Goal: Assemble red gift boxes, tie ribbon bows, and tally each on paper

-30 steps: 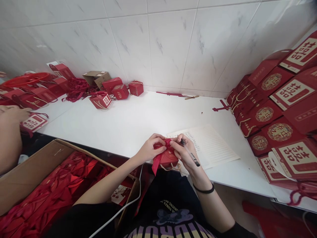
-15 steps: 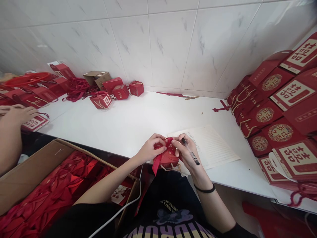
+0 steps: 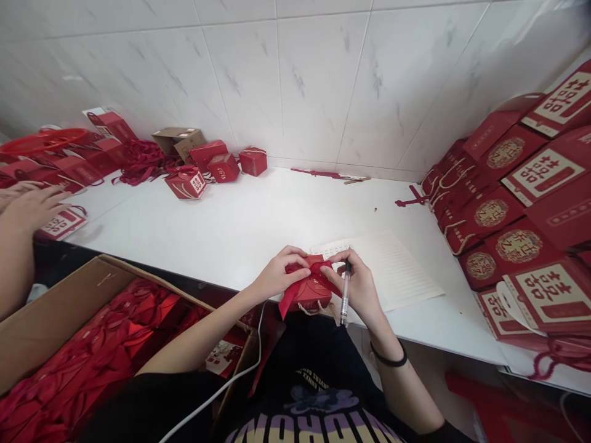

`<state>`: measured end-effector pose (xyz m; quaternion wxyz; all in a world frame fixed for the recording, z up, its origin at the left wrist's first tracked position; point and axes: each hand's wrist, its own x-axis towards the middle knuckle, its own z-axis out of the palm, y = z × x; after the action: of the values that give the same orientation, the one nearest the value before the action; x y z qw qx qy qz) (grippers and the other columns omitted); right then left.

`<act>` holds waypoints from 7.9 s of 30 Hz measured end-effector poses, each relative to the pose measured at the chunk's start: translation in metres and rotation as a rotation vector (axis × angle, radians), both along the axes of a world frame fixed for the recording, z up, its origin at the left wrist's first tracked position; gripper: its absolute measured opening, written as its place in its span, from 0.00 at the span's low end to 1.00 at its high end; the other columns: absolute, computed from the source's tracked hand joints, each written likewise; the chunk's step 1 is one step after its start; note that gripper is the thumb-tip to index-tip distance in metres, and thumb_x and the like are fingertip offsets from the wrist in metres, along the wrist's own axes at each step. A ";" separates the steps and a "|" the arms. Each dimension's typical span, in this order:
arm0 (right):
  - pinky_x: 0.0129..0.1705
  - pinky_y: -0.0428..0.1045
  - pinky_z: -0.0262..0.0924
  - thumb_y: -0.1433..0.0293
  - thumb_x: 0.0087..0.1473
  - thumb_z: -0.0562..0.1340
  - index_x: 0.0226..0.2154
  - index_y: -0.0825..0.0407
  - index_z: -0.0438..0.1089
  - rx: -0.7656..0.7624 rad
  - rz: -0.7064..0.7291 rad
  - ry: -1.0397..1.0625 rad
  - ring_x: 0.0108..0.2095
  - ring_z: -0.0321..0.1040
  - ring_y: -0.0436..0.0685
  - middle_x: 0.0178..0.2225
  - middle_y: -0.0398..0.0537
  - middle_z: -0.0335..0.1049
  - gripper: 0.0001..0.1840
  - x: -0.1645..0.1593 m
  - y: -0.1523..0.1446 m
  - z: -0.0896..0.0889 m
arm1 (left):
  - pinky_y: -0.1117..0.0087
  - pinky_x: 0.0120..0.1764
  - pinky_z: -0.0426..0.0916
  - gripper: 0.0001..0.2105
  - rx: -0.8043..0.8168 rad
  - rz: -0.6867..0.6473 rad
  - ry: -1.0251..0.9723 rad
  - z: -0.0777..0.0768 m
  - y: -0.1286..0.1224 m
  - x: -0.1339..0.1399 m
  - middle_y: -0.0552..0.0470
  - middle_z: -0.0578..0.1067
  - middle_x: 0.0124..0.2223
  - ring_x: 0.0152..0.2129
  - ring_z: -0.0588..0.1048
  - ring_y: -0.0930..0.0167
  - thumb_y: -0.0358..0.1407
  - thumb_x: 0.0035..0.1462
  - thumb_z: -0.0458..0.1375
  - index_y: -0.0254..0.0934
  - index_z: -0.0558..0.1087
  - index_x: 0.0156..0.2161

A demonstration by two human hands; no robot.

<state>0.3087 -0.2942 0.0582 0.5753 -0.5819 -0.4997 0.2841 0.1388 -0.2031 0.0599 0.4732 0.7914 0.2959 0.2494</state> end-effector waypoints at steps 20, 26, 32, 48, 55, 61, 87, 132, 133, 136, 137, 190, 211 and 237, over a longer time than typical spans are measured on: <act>0.27 0.45 0.56 0.60 0.40 0.71 0.26 0.50 0.61 -0.175 0.102 0.628 0.25 0.58 0.50 0.23 0.39 0.58 0.19 -0.005 0.002 -0.012 | 0.64 0.44 0.66 0.07 0.297 0.001 0.062 0.016 -0.001 -0.034 0.47 0.69 0.44 0.44 0.68 0.68 0.33 0.52 0.56 0.38 0.69 0.39; 0.28 0.46 0.58 0.58 0.40 0.70 0.27 0.50 0.61 -0.169 0.081 0.613 0.27 0.60 0.52 0.25 0.40 0.61 0.20 -0.006 0.002 -0.014 | 0.62 0.47 0.65 0.02 0.453 0.025 0.050 0.018 -0.003 -0.031 0.48 0.70 0.42 0.42 0.69 0.68 0.32 0.54 0.55 0.38 0.69 0.32; 0.27 0.45 0.55 0.59 0.43 0.69 0.27 0.50 0.61 -0.126 0.076 0.546 0.25 0.57 0.51 0.24 0.39 0.58 0.18 -0.006 0.001 -0.015 | 0.66 0.42 0.66 0.02 0.407 0.140 0.001 0.015 -0.007 -0.015 0.51 0.71 0.36 0.37 0.70 0.70 0.30 0.54 0.53 0.38 0.67 0.33; 0.28 0.45 0.53 0.60 0.43 0.69 0.26 0.51 0.61 -0.097 0.062 0.540 0.26 0.56 0.50 0.25 0.40 0.58 0.18 -0.007 0.001 -0.020 | 0.70 0.33 0.65 0.04 0.575 0.276 0.087 0.013 -0.012 -0.010 0.55 0.68 0.28 0.27 0.69 0.73 0.27 0.50 0.51 0.38 0.62 0.30; 0.28 0.46 0.52 0.59 0.44 0.68 0.26 0.51 0.61 -0.083 0.053 0.483 0.26 0.55 0.50 0.25 0.40 0.58 0.18 -0.009 0.001 -0.019 | 0.72 0.28 0.63 0.05 0.678 0.264 0.172 0.011 -0.014 -0.010 0.56 0.65 0.24 0.23 0.66 0.73 0.27 0.47 0.52 0.38 0.59 0.27; 0.29 0.46 0.51 0.60 0.44 0.68 0.26 0.51 0.61 -0.064 0.041 0.447 0.26 0.55 0.50 0.25 0.40 0.58 0.17 -0.007 0.000 -0.020 | 0.71 0.29 0.65 0.05 0.803 0.211 0.101 0.015 -0.015 -0.010 0.54 0.67 0.27 0.25 0.67 0.73 0.26 0.49 0.51 0.38 0.59 0.29; 0.28 0.46 0.52 0.61 0.47 0.65 0.26 0.51 0.60 -0.082 0.054 0.343 0.26 0.56 0.50 0.25 0.40 0.58 0.14 -0.010 -0.001 -0.014 | 0.72 0.28 0.63 0.10 1.197 0.281 0.257 0.014 -0.006 -0.009 0.56 0.62 0.19 0.18 0.61 0.73 0.23 0.48 0.48 0.39 0.56 0.22; 0.28 0.47 0.53 0.57 0.44 0.67 0.27 0.50 0.61 -0.062 0.008 0.352 0.25 0.55 0.51 0.25 0.41 0.59 0.18 -0.011 0.005 -0.028 | 0.71 0.19 0.54 0.10 0.792 0.386 0.659 0.017 -0.015 -0.008 0.52 0.66 0.16 0.14 0.67 0.69 0.33 0.53 0.49 0.36 0.65 0.23; 0.28 0.47 0.53 0.57 0.44 0.67 0.27 0.50 0.61 -0.059 0.004 0.351 0.25 0.56 0.52 0.25 0.41 0.59 0.18 -0.012 0.005 -0.028 | 0.71 0.19 0.53 0.11 0.746 0.373 0.681 0.020 -0.015 -0.009 0.52 0.66 0.16 0.13 0.66 0.69 0.33 0.54 0.48 0.36 0.65 0.22; 0.28 0.47 0.53 0.57 0.44 0.67 0.27 0.50 0.61 -0.055 -0.002 0.343 0.25 0.56 0.51 0.25 0.41 0.59 0.17 -0.012 0.005 -0.028 | 0.72 0.20 0.54 0.13 0.507 0.231 0.631 0.028 -0.014 -0.019 0.54 0.66 0.17 0.14 0.65 0.72 0.37 0.54 0.49 0.37 0.63 0.20; 0.28 0.46 0.53 0.57 0.44 0.66 0.27 0.50 0.61 -0.056 -0.003 0.340 0.25 0.55 0.51 0.25 0.41 0.59 0.17 -0.011 0.004 -0.027 | 0.72 0.21 0.56 0.14 0.398 0.165 0.587 0.032 -0.013 -0.023 0.55 0.67 0.18 0.15 0.65 0.73 0.40 0.54 0.50 0.37 0.63 0.20; 0.32 0.49 0.57 0.82 0.57 0.55 0.30 0.53 0.65 0.578 -0.035 -0.743 0.31 0.62 0.53 0.30 0.48 0.68 0.10 -0.076 -0.021 -0.025 | 0.63 0.51 0.62 0.03 0.106 0.083 0.068 0.008 -0.009 0.000 0.49 0.68 0.44 0.44 0.70 0.68 0.27 0.47 0.57 0.36 0.70 0.26; 0.34 0.51 0.63 0.83 0.56 0.55 0.33 0.53 0.63 0.660 0.207 -0.576 0.34 0.66 0.55 0.34 0.49 0.70 0.10 -0.078 -0.024 -0.023 | 0.63 0.51 0.62 0.02 0.124 0.108 0.055 0.002 -0.009 0.000 0.49 0.70 0.44 0.45 0.69 0.67 0.28 0.47 0.57 0.37 0.70 0.27; 0.22 0.45 0.48 0.60 0.51 0.60 0.24 0.50 0.56 -0.118 -0.043 -0.101 0.20 0.51 0.49 0.19 0.38 0.53 0.14 -0.016 -0.041 -0.010 | 0.62 0.51 0.63 0.02 0.189 0.067 0.077 0.004 -0.012 0.001 0.51 0.69 0.44 0.44 0.69 0.68 0.31 0.50 0.56 0.38 0.71 0.30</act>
<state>0.2931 -0.3354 0.0483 0.5200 -0.6391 -0.4978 0.2710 0.1403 -0.2152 0.0640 0.3762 0.8311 0.3154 0.2614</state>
